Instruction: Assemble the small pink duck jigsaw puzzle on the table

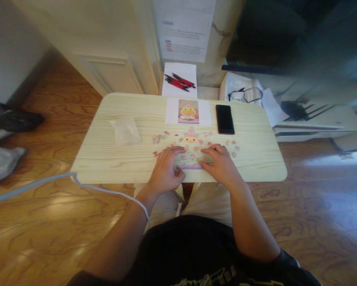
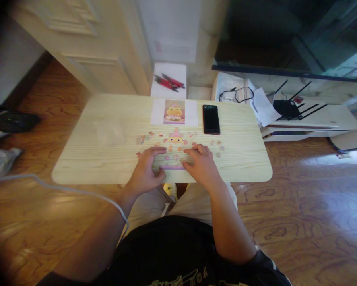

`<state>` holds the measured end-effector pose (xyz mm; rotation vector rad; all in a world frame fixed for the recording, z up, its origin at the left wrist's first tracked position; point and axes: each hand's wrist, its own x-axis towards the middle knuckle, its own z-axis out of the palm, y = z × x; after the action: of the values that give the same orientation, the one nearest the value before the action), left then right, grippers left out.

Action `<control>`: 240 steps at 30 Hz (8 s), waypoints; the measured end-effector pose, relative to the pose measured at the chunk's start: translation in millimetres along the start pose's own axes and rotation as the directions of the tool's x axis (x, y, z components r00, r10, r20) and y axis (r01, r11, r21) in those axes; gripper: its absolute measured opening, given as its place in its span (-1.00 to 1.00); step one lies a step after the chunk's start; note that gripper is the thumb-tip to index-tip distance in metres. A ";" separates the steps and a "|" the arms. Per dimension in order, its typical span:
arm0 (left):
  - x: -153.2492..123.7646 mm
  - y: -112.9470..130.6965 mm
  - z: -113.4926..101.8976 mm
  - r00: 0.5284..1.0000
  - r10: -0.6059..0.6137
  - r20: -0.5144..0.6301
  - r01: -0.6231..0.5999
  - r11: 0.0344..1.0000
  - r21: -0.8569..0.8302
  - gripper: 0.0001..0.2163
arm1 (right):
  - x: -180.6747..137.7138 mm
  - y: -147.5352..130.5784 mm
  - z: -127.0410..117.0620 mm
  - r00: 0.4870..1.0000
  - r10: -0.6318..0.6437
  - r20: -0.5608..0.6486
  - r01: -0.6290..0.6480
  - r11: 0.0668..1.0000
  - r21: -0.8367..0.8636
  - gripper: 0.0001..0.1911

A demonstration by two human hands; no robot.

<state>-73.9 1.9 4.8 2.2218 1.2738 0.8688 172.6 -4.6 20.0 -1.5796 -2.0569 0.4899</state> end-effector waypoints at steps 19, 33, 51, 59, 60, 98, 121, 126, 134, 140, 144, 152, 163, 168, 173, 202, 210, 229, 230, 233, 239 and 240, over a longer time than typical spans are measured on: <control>1.7 0.6 5.1 0.999 -0.028 -0.023 0.030 0.995 0.097 -0.50 | -5.3 0.2 -0.7 1.000 0.022 0.020 -0.022 0.999 -0.024 -0.55; 1.5 10.2 7.7 0.996 -0.011 0.092 -0.009 0.977 0.212 -0.50 | 0.5 -15.1 9.1 0.996 -0.077 0.054 0.079 0.996 -0.032 -0.66; -1.2 10.2 7.6 0.999 -0.036 0.028 0.028 0.972 0.232 -0.55 | 0.3 -13.5 15.3 0.998 -0.049 0.032 0.051 0.997 -0.052 -0.57; 2.2 18.0 7.8 0.991 -0.047 0.124 0.005 0.949 0.315 -0.46 | -0.4 -12.4 16.0 0.997 -0.061 0.048 0.064 0.995 -0.073 -0.61; 2.3 18.4 8.0 0.991 -0.050 0.122 0.008 0.946 0.324 -0.45 | -0.7 -11.7 15.4 0.997 -0.063 0.047 0.066 0.995 -0.070 -0.62; -0.9 9.7 7.0 0.984 -0.150 -0.097 0.166 0.968 0.188 -0.59 | 154.3 -47.3 44.2 0.956 -0.036 0.292 0.148 0.917 -0.371 -0.70; 0.6 13.8 5.4 0.998 -0.032 0.050 0.020 0.973 0.228 -0.44 | 61.9 -14.5 8.0 0.993 0.087 0.074 -0.092 0.993 0.068 -0.92; 1.5 13.1 7.6 0.996 -0.001 0.092 -0.023 0.966 0.259 -0.50 | 51.0 -6.4 13.6 0.992 0.108 0.063 -0.108 0.994 -0.001 -0.89; 3.3 12.2 11.0 0.998 0.020 0.064 -0.039 0.948 0.316 -0.56 | 54.2 -8.9 20.3 0.997 -0.005 0.072 0.012 0.994 -0.110 -0.83; 2.2 9.7 11.1 0.998 0.014 0.057 -0.032 0.943 0.333 -0.55 | 51.9 -9.8 20.0 0.997 -0.051 0.060 0.056 0.996 -0.071 -0.77; 2.6 8.0 11.2 0.997 0.024 0.074 -0.048 0.941 0.335 -0.52 | 41.2 -11.0 14.6 1.000 -0.004 0.017 0.004 1.000 -0.001 -0.81; 4.7 11.0 12.2 0.994 0.027 0.105 -0.060 0.942 0.330 -0.45 | 8.9 42.1 -31.6 0.964 0.184 -0.190 -0.193 0.981 -0.026 -0.68; 5.8 8.2 15.0 0.992 0.014 0.124 -0.056 0.938 0.341 -0.45 | -17.3 72.8 -51.8 0.960 0.238 -0.146 -0.247 0.968 -0.046 -0.72; 4.9 7.7 15.2 0.992 0.007 0.127 -0.050 0.939 0.340 -0.46 | -20.1 68.5 -50.4 0.968 0.247 -0.050 -0.250 0.966 -0.072 -0.76; 5.2 8.7 13.9 0.990 0.009 0.138 -0.057 0.936 0.348 -0.47 | -17.2 67.0 -50.8 0.971 0.237 0.030 -0.233 0.968 -0.096 -0.81; 3.3 9.5 12.7 0.994 0.019 0.104 -0.052 0.944 0.325 -0.53 | -10.3 43.7 -55.0 0.945 0.321 0.063 -0.327 0.930 0.169 -0.97; 3.5 10.2 12.2 0.993 0.016 0.113 -0.054 0.938 0.343 -0.52 | 17.1 3.3 -31.6 0.955 0.148 0.259 -0.217 0.940 0.264 -0.92; 3.1 14.0 9.9 0.997 -0.016 0.069 -0.005 0.955 0.295 -0.57 | 95.3 25.6 2.2 0.995 0.084 0.060 -0.066 0.963 -0.261 -0.69; 3.1 14.4 9.7 0.998 -0.020 0.065 0.000 0.956 0.294 -0.57 | 94.9 25.6 2.4 0.994 0.090 0.060 -0.071 0.963 -0.262 -0.70; 3.0 14.9 9.3 0.998 -0.027 0.064 0.007 0.955 0.295 -0.58 | 93.5 26.1 1.9 0.993 0.103 0.064 -0.086 0.968 -0.234 -0.68; 2.5 13.9 9.4 0.997 -0.020 0.070 -0.003 0.951 0.310 -0.57 | 86.7 25.8 -6.2 0.998 0.045 0.033 -0.043 0.998 -0.042 -0.69; 2.5 13.7 9.4 0.997 -0.019 0.072 -0.004 0.951 0.310 -0.57 | 83.9 25.1 -8.0 0.999 0.045 0.022 -0.045 0.999 0.003 -0.71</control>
<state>-58.1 -3.2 7.6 2.4604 1.4670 0.6091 179.9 82.9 26.4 -1.6284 -2.0388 0.5291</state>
